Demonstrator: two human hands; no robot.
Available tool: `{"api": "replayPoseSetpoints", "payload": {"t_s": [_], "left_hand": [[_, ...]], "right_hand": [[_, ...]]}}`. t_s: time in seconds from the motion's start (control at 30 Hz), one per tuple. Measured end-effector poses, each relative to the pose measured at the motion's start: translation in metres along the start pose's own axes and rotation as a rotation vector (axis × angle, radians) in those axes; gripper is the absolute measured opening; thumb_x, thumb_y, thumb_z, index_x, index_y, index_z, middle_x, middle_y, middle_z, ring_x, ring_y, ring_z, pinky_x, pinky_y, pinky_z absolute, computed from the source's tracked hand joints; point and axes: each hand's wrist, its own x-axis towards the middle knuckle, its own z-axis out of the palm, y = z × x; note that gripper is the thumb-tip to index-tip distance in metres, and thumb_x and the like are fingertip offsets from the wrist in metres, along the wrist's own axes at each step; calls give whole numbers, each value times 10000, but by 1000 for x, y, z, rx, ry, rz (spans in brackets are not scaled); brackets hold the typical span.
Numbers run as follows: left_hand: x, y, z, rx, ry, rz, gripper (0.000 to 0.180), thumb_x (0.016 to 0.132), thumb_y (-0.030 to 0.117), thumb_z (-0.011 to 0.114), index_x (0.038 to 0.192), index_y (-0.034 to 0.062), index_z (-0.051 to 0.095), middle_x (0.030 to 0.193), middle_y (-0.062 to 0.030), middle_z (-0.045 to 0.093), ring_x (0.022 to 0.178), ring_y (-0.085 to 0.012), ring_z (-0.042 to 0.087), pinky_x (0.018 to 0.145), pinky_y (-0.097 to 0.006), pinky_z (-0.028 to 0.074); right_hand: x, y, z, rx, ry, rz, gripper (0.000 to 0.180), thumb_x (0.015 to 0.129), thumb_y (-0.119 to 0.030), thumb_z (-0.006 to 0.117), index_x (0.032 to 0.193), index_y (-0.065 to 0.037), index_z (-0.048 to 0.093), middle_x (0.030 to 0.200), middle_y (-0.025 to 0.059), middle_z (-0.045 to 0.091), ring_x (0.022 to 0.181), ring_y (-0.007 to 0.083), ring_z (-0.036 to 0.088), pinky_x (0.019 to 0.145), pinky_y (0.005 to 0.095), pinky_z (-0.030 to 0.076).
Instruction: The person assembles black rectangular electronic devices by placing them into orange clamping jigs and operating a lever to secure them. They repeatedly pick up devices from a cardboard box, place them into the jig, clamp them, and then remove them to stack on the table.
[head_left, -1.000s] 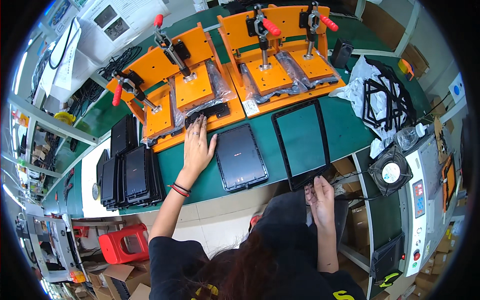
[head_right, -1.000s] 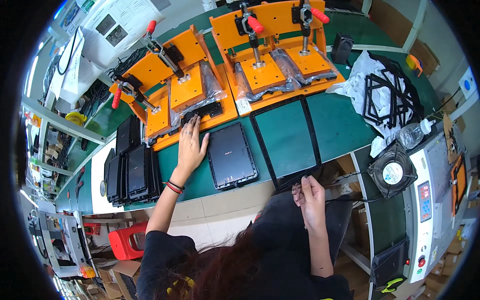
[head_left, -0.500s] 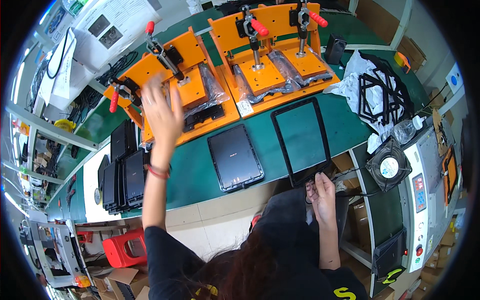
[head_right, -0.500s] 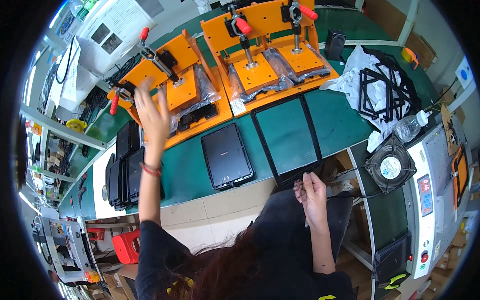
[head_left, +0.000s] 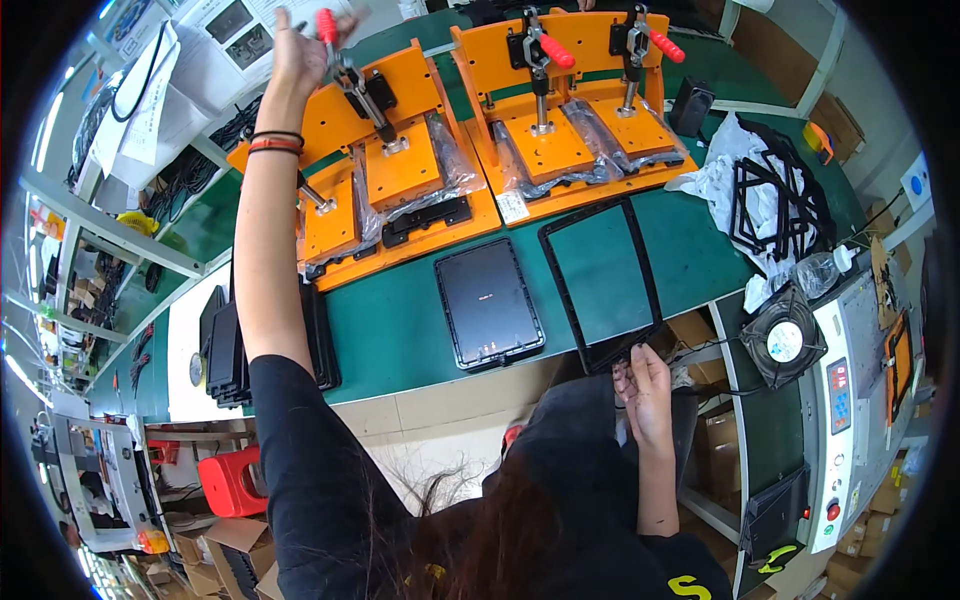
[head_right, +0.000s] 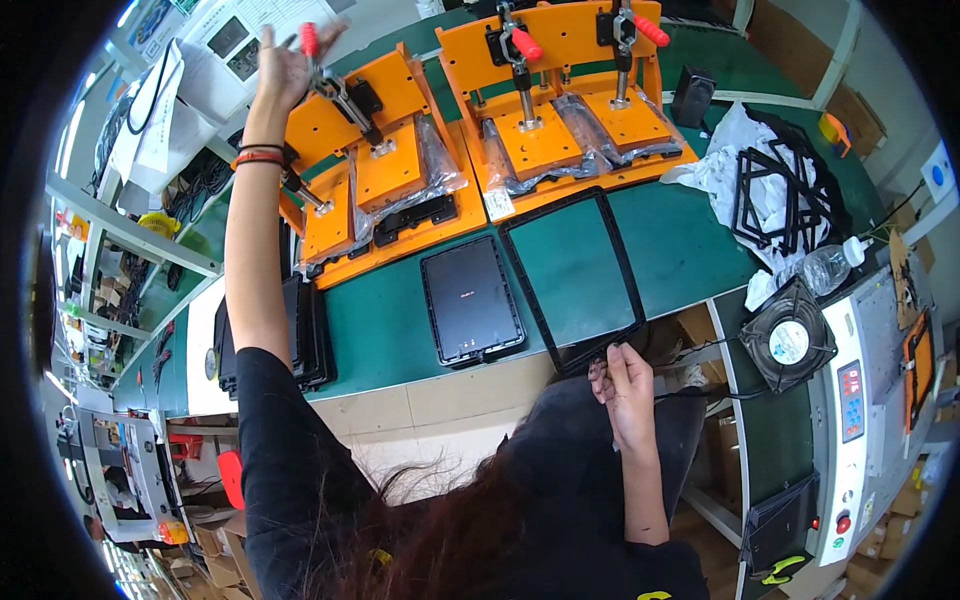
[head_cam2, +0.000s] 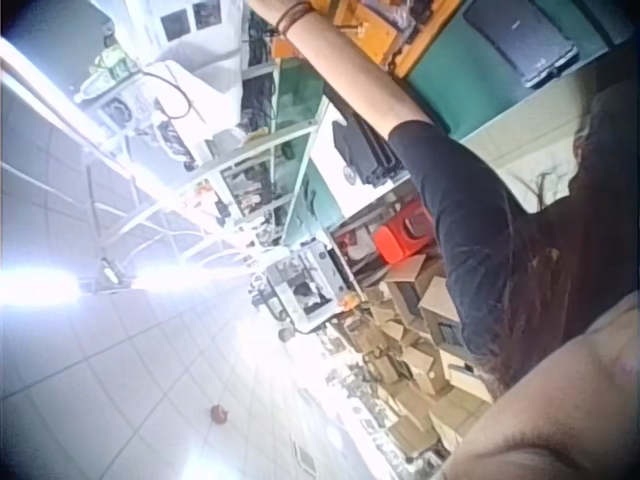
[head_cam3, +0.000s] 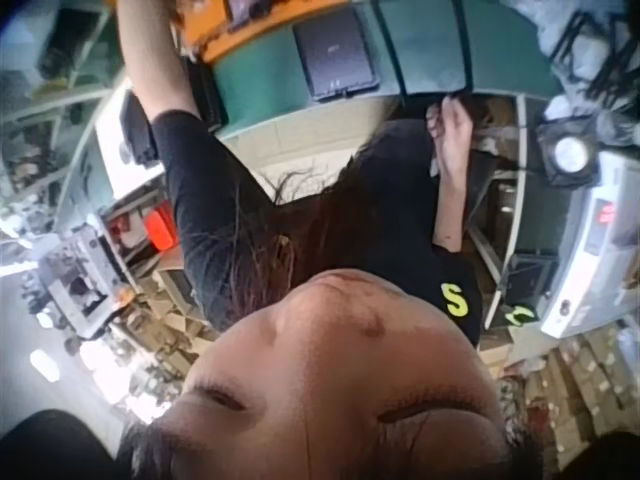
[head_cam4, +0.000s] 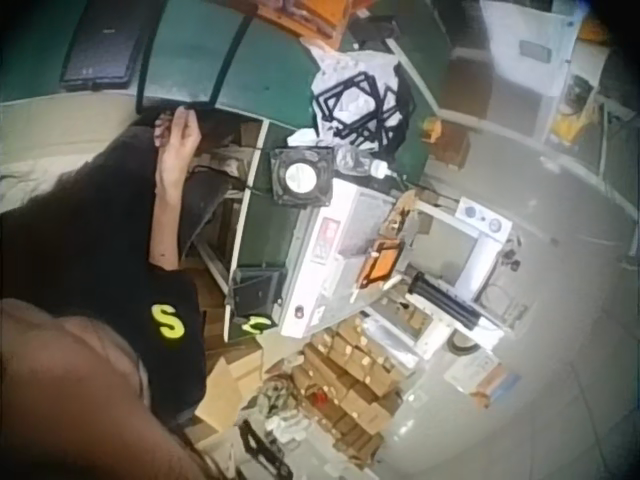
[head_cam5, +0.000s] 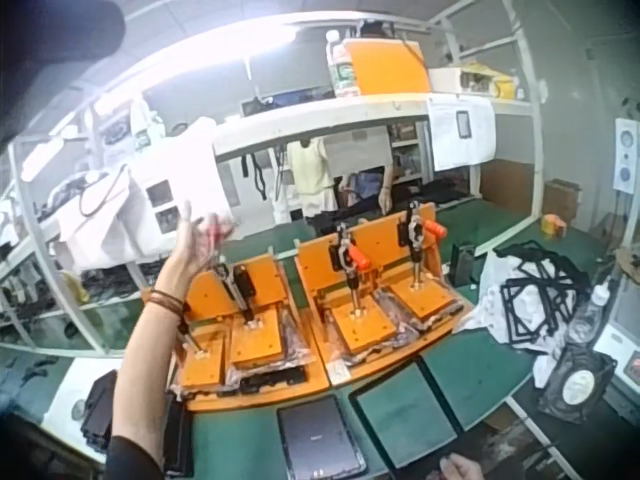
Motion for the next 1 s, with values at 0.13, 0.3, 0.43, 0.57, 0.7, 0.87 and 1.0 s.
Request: {"api": "replayPoseSetpoints", "payload": {"t_s": [0.13, 0.3, 0.43, 0.57, 0.7, 0.87, 1.0], "left_hand": [[-38, 17, 30, 119, -170, 131, 659, 983, 499, 165, 1361, -9, 344, 1338, -230, 455, 1203, -307, 499, 936, -365, 445], [-67, -35, 33, 1664, -714, 191, 474, 981, 429, 308, 1203, 94, 559, 1061, -138, 653, 1042, -302, 585, 844, -445, 471], [-69, -42, 36, 1535, -682, 544, 317, 959, 314, 433, 1155, 115, 584, 996, -154, 654, 937, -349, 607, 848, -449, 465], [-102, -19, 22, 1172, -118, 897, 310, 945, 184, 449, 1185, -2, 512, 1153, -214, 563, 1102, -354, 529, 962, -389, 401], [-170, -20, -51, 1502, 456, 1118, 402, 894, 152, 503, 1225, -53, 402, 1333, -252, 376, 1275, -399, 338, 1042, -482, 291], [-154, -50, -129, 1470, 321, 1201, 644, 825, 87, 600, 1347, 78, 223, 1377, -284, 279, 1298, -457, 263, 1054, -528, 246], [-110, -32, -103, 1379, 580, 1316, 722, 797, 91, 636, 1370, 53, 198, 1374, -303, 269, 1246, -459, 318, 1017, -540, 272]], "right_hand": [[4, 1, -5, -2, 13, 0, 246, 971, -257, 492, 801, -80, 492, 696, 24, 555, 560, 44, 502, 481, 177, 366], [10, 10, -3, -13, 24, 18, 240, 971, -256, 493, 810, -78, 499, 703, 26, 565, 557, 44, 502, 480, 175, 366], [6, 11, 2, -39, -14, 14, 244, 970, -254, 494, 806, -74, 504, 707, 32, 574, 555, 42, 503, 477, 172, 366], [0, 5, 19, -147, -105, -15, 215, 967, -248, 500, 807, -104, 486, 687, 18, 563, 533, 38, 484, 468, 162, 361], [-7, 14, 32, -170, -207, 9, 254, 968, -245, 495, 784, -70, 478, 676, 45, 563, 532, 63, 502, 458, 180, 376], [-17, 32, 52, -221, -317, 109, 261, 969, -213, 490, 827, -1, 547, 697, 62, 580, 549, 69, 528, 483, 195, 406], [-19, 42, 80, -289, -389, 239, 267, 966, -223, 496, 848, 8, 560, 715, 52, 601, 546, 53, 523, 480, 180, 397]]}}
